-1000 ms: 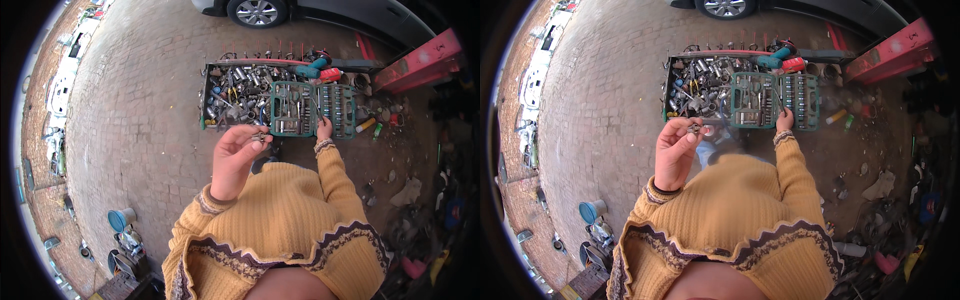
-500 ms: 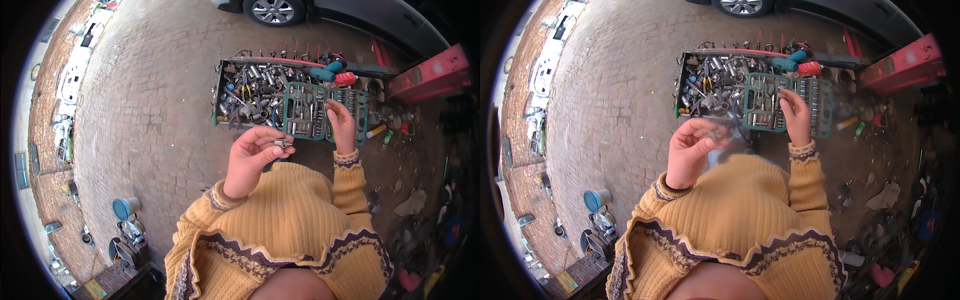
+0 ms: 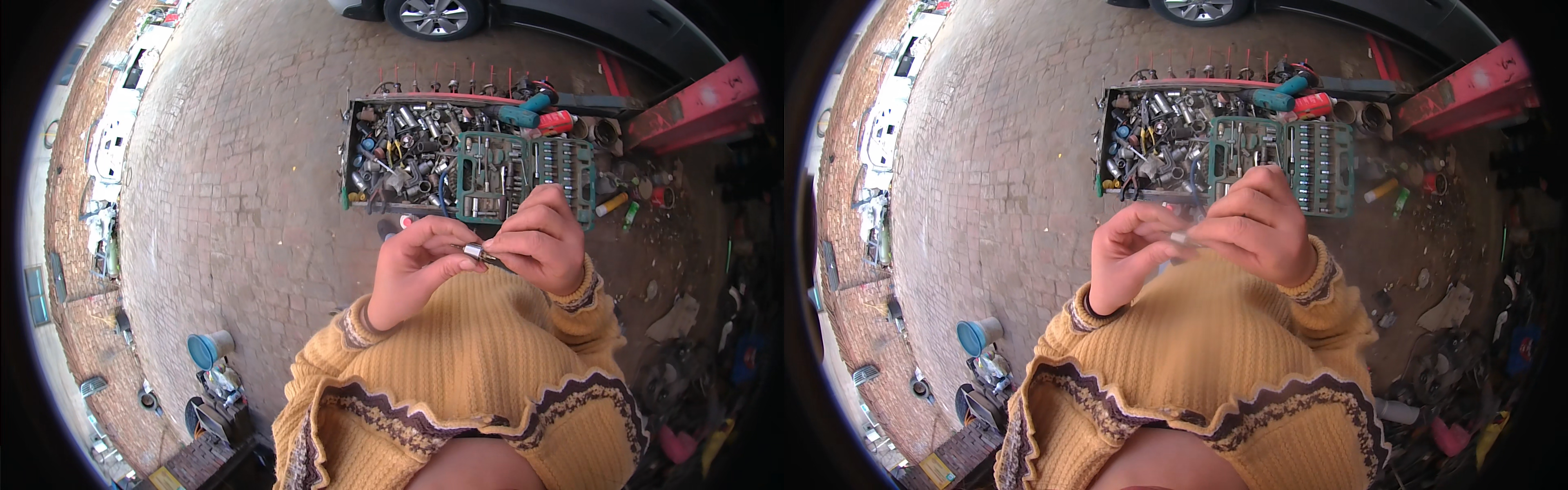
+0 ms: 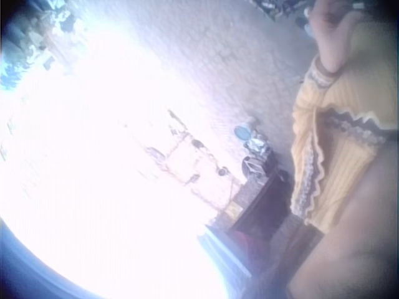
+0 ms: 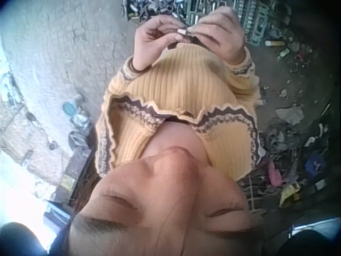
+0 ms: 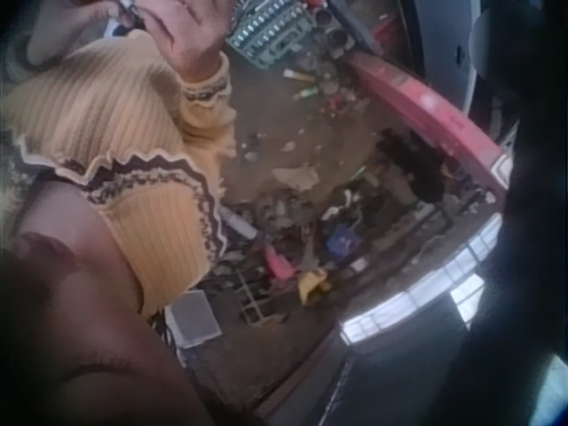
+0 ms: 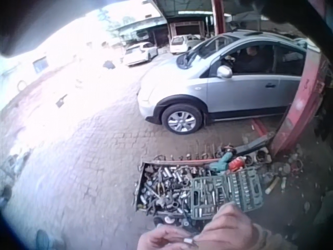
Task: The person holds a small metal lock cylinder and uses a screwdriver to manipulate internal components. They repeatedly insert and remove a small pin-like piece while rotating the cylinder, then set the screwdriver down and continue handling the cylinder with both hands.
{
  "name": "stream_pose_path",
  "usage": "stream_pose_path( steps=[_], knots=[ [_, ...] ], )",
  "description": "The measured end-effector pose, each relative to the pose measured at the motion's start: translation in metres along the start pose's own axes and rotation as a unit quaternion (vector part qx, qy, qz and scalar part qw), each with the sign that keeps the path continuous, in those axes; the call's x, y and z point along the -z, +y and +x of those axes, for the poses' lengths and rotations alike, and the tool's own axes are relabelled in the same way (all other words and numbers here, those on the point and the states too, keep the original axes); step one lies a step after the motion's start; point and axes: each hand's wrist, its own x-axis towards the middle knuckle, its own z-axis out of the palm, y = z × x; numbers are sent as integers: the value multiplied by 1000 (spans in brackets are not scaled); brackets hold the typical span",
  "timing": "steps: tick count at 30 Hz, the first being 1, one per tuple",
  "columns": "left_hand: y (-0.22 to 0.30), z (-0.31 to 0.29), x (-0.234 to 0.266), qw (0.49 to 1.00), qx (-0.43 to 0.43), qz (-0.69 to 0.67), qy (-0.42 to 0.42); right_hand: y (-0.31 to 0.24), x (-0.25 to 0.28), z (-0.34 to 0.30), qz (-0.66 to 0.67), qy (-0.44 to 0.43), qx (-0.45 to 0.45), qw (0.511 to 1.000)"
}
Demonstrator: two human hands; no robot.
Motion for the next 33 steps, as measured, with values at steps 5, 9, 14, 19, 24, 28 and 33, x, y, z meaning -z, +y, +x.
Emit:
stream_pose_path(
  steps=[5, 9, 14, 19, 24, 28, 33],
  knots=[
    [1, 1, 1, 1000, 13, -24, -10, -2, -4, -1, -62, 16, 38, 997],
    [1, 3, 1, 999, 42, -17, -10, -5, -3, 1, -97, 11, 48, 994],
    [-4, 3, -1, 999, 47, 4, 0, -2, 6, 9, -41, -48, 34, 997],
    [-5, 2, -8, 999, 31, 32, 26, -1, 13, 12, 98, -137, -39, 985],
    [8, 1, -8, 958, -37, 279, 55, -7, 7, 4, 225, -134, -171, 950],
    [16, 4, -9, 903, -125, 408, 49, -17, -1, -2, 317, -109, -272, 902],
    [14, 13, -9, 873, -224, 430, 49, -27, -4, -6, 448, -45, -411, 793]
  ],
)
